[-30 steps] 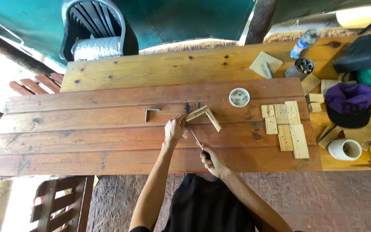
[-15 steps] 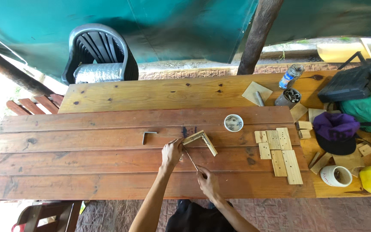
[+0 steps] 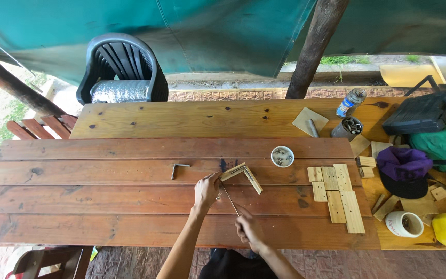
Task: The person assembles small wooden pieces into a frame-like structure using a screwdriver and screws. They repeatedly pick up screws from a small bowl, align the pieces, and tighten the screws to secure the joints. The work is performed on a wooden table with additional wooden blocks and tools nearby.
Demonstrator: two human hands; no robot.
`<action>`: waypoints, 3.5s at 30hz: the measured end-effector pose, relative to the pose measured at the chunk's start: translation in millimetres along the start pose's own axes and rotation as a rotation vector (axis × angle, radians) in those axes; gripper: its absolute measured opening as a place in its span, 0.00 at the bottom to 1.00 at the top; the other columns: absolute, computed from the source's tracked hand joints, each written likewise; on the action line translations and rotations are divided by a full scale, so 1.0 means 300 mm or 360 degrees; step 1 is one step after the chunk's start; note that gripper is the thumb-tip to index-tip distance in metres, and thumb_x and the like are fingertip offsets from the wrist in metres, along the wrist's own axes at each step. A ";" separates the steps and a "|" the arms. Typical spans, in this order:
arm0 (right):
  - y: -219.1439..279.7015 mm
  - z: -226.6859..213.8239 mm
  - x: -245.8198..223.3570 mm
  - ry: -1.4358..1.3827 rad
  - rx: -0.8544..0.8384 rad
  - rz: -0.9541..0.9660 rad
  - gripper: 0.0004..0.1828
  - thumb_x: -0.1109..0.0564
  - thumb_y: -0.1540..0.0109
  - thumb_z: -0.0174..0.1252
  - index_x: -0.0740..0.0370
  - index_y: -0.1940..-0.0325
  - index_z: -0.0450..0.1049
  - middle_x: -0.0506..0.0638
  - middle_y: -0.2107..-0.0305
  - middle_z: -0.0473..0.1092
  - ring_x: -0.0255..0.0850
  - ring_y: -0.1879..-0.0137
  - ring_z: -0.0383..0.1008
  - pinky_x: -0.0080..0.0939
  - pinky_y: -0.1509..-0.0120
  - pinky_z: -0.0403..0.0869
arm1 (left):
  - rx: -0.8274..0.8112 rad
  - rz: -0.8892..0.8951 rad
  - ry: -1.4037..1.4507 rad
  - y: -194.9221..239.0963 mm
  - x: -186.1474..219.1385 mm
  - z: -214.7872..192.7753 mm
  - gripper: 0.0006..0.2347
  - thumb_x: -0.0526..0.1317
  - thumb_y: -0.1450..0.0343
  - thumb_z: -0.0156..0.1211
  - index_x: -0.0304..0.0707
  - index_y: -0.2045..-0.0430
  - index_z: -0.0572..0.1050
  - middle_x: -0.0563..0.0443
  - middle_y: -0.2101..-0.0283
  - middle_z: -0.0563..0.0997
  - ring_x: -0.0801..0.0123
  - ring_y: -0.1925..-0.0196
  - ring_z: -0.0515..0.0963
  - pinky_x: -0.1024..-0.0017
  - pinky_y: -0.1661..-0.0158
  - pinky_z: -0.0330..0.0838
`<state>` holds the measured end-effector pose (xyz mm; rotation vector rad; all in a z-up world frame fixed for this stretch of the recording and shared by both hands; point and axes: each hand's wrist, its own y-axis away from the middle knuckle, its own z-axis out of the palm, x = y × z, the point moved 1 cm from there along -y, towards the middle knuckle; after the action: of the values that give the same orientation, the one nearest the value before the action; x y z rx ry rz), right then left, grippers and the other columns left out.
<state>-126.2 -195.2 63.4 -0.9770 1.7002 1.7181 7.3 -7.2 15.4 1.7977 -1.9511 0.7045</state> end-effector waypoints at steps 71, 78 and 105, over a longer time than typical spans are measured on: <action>-0.408 -0.071 0.347 0.0855 -0.0104 -0.0607 0.41 0.56 0.45 0.67 0.36 0.27 0.66 0.49 0.66 0.71 0.43 0.56 0.77 0.43 0.56 0.80 | -0.0206 -0.0203 -0.0129 0.007 -0.011 0.000 0.14 0.47 0.29 0.58 0.74 0.50 0.80 0.51 0.59 0.87 0.42 0.59 0.85 0.43 0.56 0.80; -0.235 -0.055 0.264 0.1022 0.0076 -0.0703 0.33 0.54 0.43 0.60 0.39 0.32 0.68 0.53 0.58 0.74 0.51 0.50 0.80 0.47 0.47 0.79 | -0.0264 -0.0290 -0.0078 0.004 -0.006 -0.002 0.13 0.48 0.29 0.58 0.76 0.51 0.80 0.48 0.60 0.87 0.40 0.59 0.85 0.43 0.55 0.80; -0.197 -0.474 0.353 0.1207 0.1317 -0.0932 0.25 0.62 0.42 0.63 0.54 0.40 0.73 0.61 0.56 0.70 0.62 0.50 0.74 0.56 0.47 0.69 | -0.0348 -0.0354 -0.0121 0.016 0.023 -0.032 0.14 0.48 0.29 0.57 0.75 0.49 0.79 0.42 0.60 0.87 0.39 0.55 0.84 0.44 0.51 0.79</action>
<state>-124.7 -344.7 -48.9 -1.5544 1.9806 0.1829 1.3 -6.8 26.7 1.8882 -1.7597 0.3414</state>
